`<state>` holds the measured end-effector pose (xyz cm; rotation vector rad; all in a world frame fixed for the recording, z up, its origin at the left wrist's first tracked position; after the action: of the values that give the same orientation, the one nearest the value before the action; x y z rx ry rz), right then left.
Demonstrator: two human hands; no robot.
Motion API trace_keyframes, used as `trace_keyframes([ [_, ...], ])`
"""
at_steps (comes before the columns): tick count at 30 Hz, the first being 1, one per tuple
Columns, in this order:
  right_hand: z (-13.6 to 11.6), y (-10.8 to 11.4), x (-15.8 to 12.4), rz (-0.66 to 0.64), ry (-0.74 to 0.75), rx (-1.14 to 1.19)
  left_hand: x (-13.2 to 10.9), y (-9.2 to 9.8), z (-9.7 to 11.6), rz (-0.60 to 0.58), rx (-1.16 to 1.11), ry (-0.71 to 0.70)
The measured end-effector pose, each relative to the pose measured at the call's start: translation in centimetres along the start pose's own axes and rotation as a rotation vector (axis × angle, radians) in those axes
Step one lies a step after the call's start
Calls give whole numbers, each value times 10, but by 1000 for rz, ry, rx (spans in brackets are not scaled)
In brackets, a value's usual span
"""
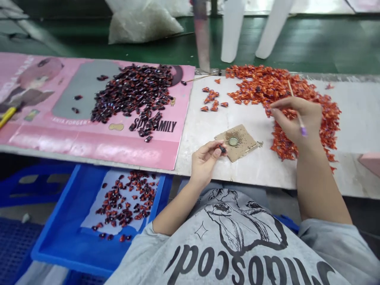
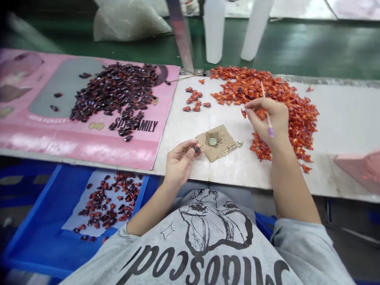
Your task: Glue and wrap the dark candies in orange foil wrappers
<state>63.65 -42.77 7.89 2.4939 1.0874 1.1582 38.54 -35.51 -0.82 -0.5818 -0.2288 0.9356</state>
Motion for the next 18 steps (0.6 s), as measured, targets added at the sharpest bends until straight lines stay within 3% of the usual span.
trace_keyframes([
  [3, -30, -19, -15, 10, -176, 449, 5, -14, 5, -57, -84, 18],
  [6, -52, -45, -31, -87, -226, 594, 10, -30, 8, -122, -185, 58],
  [10, -61, -59, -44, -141, -177, 551, 12, -39, 8, -151, -264, 107],
  [15, -80, -54, -46, -168, 26, 373, 11, -35, 4, -156, -265, 176],
  [18, -97, -54, -47, -218, 225, 231, 13, -27, 2, -120, -254, 196],
])
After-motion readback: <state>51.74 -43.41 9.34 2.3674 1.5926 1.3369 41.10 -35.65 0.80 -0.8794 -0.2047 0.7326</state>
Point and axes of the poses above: each hand's wrist, its own x-axis towards the middle knuckle, its own y-axis out of the back of the hand, z = x × y, the point moved 8 cm from there along x, towards the middle knuckle, and after that the axes turned 2 degrees about y, right-handed, at the moved point
